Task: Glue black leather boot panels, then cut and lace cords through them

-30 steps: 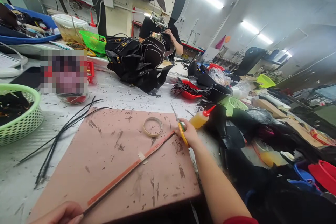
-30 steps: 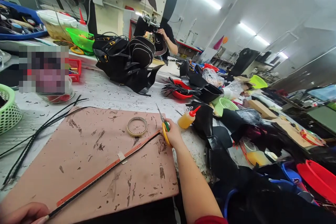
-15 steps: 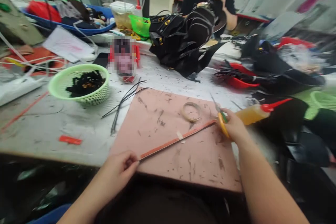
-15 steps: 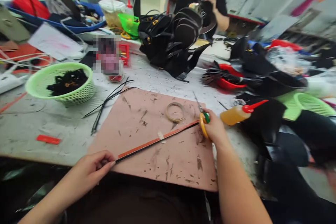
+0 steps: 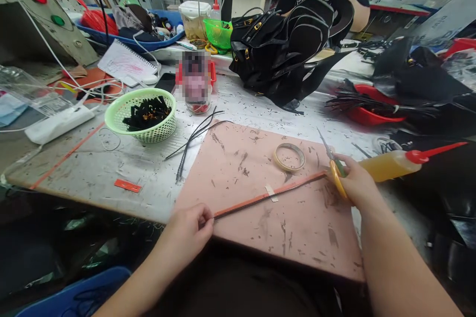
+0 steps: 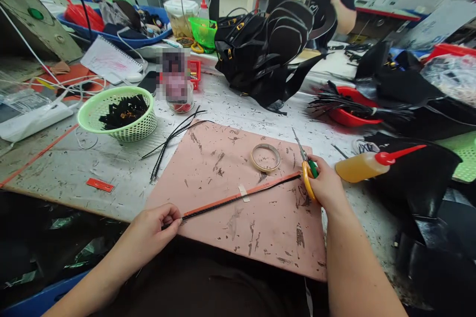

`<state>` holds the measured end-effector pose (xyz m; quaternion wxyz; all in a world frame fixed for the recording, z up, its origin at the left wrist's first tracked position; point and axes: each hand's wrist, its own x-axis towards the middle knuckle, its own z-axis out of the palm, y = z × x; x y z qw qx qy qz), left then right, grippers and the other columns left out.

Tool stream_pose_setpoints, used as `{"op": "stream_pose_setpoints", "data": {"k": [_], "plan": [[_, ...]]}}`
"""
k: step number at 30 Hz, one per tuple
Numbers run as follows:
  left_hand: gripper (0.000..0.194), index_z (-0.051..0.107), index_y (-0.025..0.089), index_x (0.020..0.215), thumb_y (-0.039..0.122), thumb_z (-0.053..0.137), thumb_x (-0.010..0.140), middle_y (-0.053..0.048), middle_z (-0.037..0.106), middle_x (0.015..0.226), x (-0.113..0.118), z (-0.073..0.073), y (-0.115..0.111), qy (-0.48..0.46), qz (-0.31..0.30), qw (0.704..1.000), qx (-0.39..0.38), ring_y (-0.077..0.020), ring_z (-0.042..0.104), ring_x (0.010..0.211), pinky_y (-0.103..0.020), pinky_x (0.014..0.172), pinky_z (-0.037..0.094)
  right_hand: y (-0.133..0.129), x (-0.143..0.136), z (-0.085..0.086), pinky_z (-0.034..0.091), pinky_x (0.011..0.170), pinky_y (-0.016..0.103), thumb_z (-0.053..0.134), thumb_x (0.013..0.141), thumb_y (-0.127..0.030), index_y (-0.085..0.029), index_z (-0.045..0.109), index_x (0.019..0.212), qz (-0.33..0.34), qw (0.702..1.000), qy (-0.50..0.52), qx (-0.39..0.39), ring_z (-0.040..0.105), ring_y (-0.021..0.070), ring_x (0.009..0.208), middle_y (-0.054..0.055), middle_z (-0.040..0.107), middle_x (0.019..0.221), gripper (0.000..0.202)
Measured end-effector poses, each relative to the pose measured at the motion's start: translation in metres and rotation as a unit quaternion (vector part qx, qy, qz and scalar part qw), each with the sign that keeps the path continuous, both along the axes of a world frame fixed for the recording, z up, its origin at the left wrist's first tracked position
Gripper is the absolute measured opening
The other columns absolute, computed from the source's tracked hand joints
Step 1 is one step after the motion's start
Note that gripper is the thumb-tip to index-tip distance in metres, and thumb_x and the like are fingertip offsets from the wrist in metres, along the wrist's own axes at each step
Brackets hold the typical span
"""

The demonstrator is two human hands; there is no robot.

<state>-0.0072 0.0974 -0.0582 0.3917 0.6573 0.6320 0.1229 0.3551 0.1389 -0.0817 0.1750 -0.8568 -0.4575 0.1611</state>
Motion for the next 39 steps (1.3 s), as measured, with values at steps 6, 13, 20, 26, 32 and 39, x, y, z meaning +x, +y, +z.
{"op": "stream_pose_setpoints", "data": {"k": [6,13,20,26,32,39], "plan": [[0.007,0.052,0.021,0.051,0.018,0.052,0.058,0.005,0.047,0.045,0.000,0.001,-0.003,-0.037,0.031,0.998,0.028,-0.0116,0.043,0.045,-0.022,0.047,0.033,0.007,0.000,0.015,0.045,0.061,0.032,0.062,0.057,-0.027,-0.020,0.059,0.109,0.041,0.999,-0.017,0.013,0.061,0.0267,0.075,0.009,0.065,0.079,0.052],[0.013,0.053,0.017,0.052,0.024,0.063,0.048,0.006,0.048,0.040,0.005,0.004,0.024,-0.377,0.340,0.861,-0.033,-0.0071,0.040,0.036,-0.018,0.037,0.031,0.081,-0.024,0.068,0.043,0.067,0.032,0.058,0.069,-0.033,-0.022,0.045,0.122,0.089,0.983,-0.103,0.124,0.060,0.0246,0.079,0.008,0.064,0.088,0.055],[0.016,0.054,0.016,0.051,0.025,0.066,0.045,0.006,0.049,0.039,0.017,0.005,0.030,-0.398,0.374,0.835,-0.066,-0.0064,0.042,0.037,-0.017,0.039,0.033,0.094,-0.020,0.045,0.043,0.064,0.033,0.062,0.063,-0.032,-0.020,0.058,0.107,0.100,0.981,-0.159,-0.042,0.060,0.0278,0.081,0.012,0.065,0.089,0.046],[0.015,0.053,0.016,0.053,0.025,0.066,0.051,0.005,0.051,0.045,0.030,0.005,0.029,-0.451,0.328,0.828,-0.064,-0.0077,0.044,0.043,-0.019,0.044,0.037,0.054,-0.039,0.034,0.040,0.068,0.035,0.054,0.067,-0.025,-0.020,0.064,0.090,0.131,0.986,-0.099,0.023,0.056,0.0270,0.085,0.012,0.062,0.092,0.025],[0.017,0.054,0.017,0.061,0.029,0.065,0.057,0.001,0.061,0.055,0.045,0.008,0.025,-0.462,0.281,0.838,-0.077,-0.0130,0.055,0.053,-0.024,0.055,0.044,0.026,-0.105,0.021,0.037,0.061,0.028,0.054,0.056,-0.018,-0.020,0.043,0.054,0.245,0.959,0.064,0.126,0.049,0.0175,0.065,0.001,0.050,0.063,0.011],[0.019,0.053,0.017,0.053,0.027,0.069,0.059,-0.012,0.058,0.121,0.054,0.015,0.014,-0.495,0.222,0.836,-0.085,-0.0289,0.056,0.106,-0.037,0.091,0.039,-0.023,-0.165,0.021,0.040,0.056,0.027,0.046,0.067,-0.027,-0.022,0.039,0.069,0.141,0.777,0.508,0.343,0.043,0.0127,0.056,-0.004,0.042,0.061,0.009]]}}
